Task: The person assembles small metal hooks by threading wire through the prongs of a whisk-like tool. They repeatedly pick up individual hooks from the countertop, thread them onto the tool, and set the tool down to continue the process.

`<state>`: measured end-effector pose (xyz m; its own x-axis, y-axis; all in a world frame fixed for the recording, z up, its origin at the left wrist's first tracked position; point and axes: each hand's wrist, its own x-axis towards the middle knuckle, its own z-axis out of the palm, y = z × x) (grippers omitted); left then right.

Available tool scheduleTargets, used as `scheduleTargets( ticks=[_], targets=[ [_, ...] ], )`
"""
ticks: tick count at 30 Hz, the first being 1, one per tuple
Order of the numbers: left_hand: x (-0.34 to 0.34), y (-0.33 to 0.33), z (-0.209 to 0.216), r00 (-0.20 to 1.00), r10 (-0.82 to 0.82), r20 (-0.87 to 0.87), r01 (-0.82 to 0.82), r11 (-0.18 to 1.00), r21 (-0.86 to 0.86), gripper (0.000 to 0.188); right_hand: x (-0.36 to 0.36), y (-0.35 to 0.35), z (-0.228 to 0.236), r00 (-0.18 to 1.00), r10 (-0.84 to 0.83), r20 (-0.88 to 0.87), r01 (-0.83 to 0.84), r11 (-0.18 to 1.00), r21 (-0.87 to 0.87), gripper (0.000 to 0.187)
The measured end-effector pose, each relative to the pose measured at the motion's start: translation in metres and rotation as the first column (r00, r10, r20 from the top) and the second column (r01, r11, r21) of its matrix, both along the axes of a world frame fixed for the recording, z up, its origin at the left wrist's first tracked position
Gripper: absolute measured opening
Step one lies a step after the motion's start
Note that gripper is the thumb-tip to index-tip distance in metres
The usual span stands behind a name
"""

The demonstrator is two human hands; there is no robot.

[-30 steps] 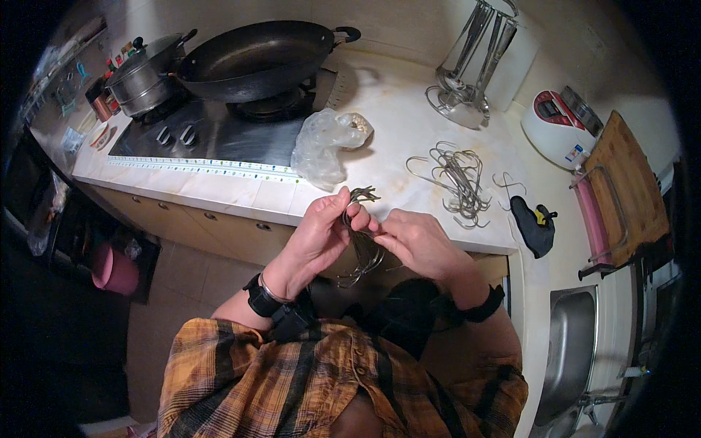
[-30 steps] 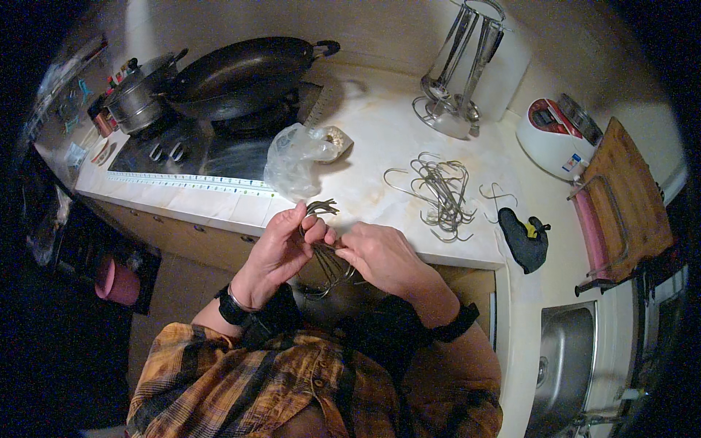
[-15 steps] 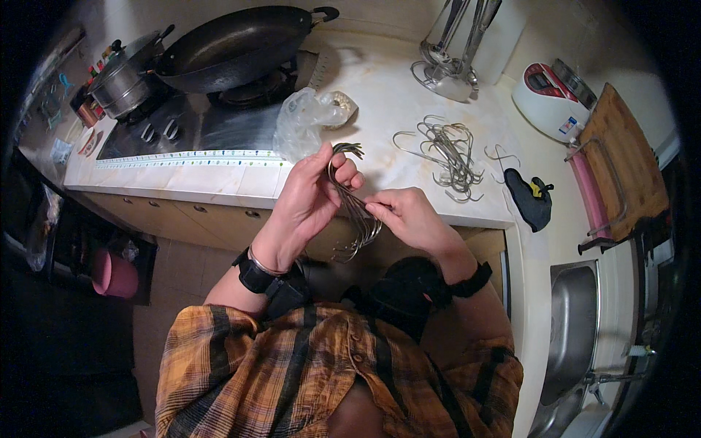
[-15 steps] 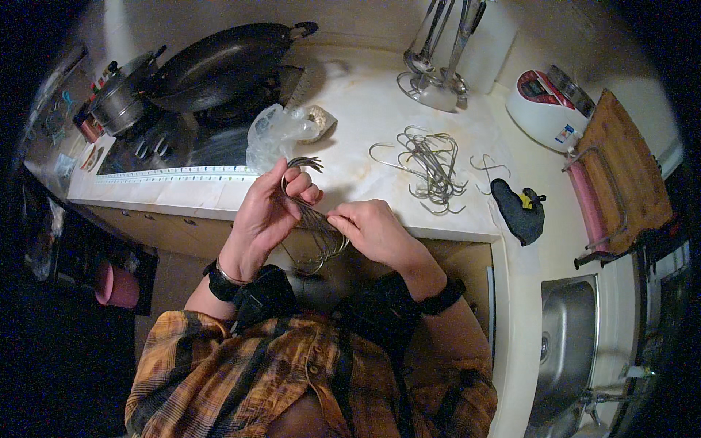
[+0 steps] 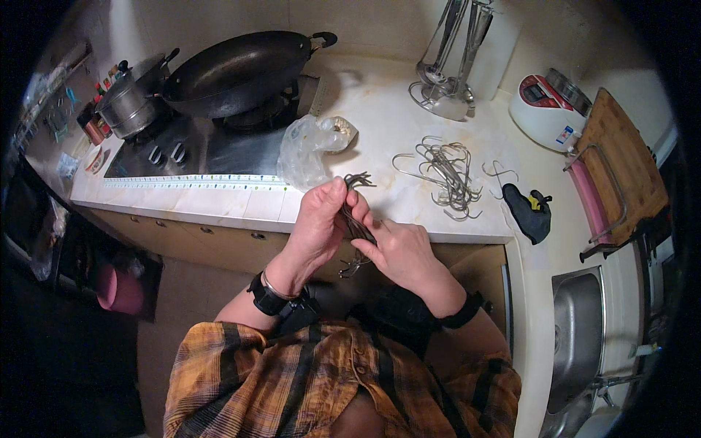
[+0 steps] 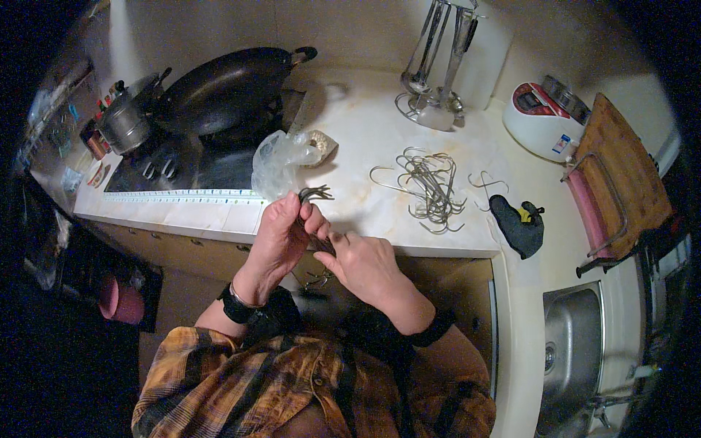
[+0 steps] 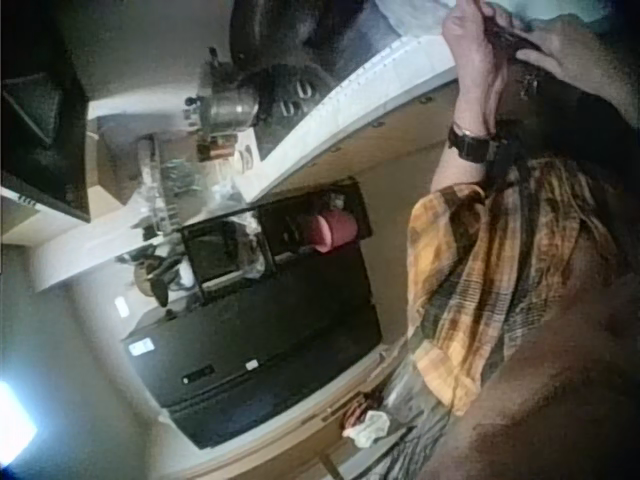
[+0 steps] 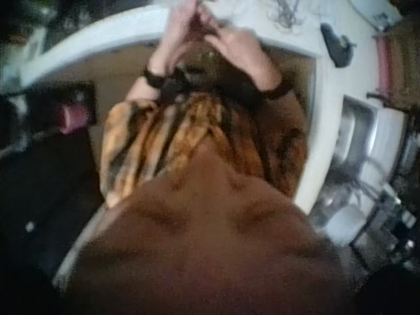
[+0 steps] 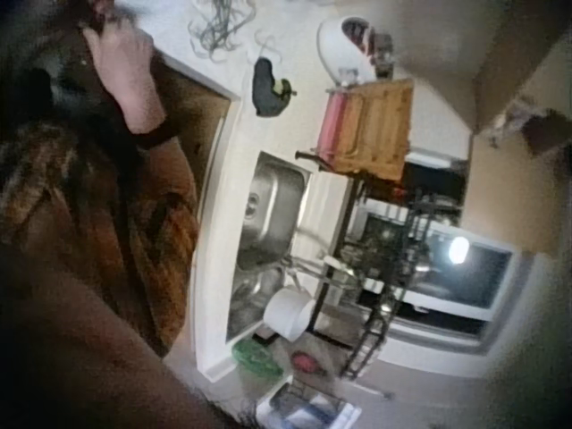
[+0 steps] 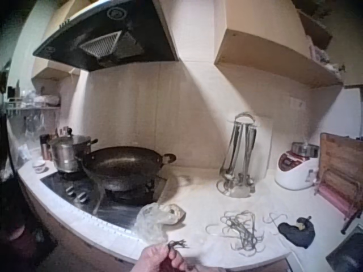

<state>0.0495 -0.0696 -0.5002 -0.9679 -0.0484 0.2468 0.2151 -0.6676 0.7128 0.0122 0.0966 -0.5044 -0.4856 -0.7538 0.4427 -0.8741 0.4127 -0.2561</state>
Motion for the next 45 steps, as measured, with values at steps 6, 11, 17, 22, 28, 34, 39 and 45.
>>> scheduleTargets(
  ticks=[6,11,17,22,28,34,39,45],
  targets=[
    [0.004,0.007,0.006,1.0,0.005,0.021,-0.003,0.996,-0.087,0.041,0.0,-0.009,-0.005,0.999,0.014,-0.039,-0.017,0.997,-0.077,0.024],
    [-0.001,0.004,0.002,0.999,-0.046,-0.007,0.046,0.997,-0.061,0.038,-0.011,-0.01,-0.012,0.999,0.012,0.042,-0.011,1.0,-0.014,0.025],
    [-0.008,0.005,-0.002,0.988,-0.144,-0.051,0.141,0.988,-0.069,0.039,-0.022,-0.006,-0.006,0.946,0.101,0.307,-0.083,0.994,-0.073,0.028],
    [-0.01,0.009,0.0,0.995,-0.087,-0.04,0.076,0.97,-0.23,0.041,-0.019,-0.001,0.005,0.962,0.045,0.269,-0.064,0.996,0.063,0.025],
    [-0.018,0.009,0.005,0.999,-0.049,0.02,0.051,0.99,-0.134,0.039,-0.019,-0.002,0.006,0.971,0.066,0.231,-0.061,0.998,-0.027,0.027],
    [-0.017,0.011,0.009,0.987,-0.053,0.151,0.067,0.994,-0.085,0.042,-0.02,-0.001,0.005,0.957,0.027,0.288,-0.023,1.0,-0.015,0.033],
    [-0.018,0.011,0.005,0.984,-0.102,0.143,0.098,0.995,0.033,0.041,-0.018,-0.008,0.0,0.963,0.003,0.271,0.0,1.0,-0.012,0.036],
    [-0.018,0.008,-0.001,0.98,-0.132,0.148,0.13,0.991,0.026,0.043,-0.024,-0.005,-0.013,0.949,0.027,0.314,-0.007,0.998,-0.065,0.031]
  ],
)
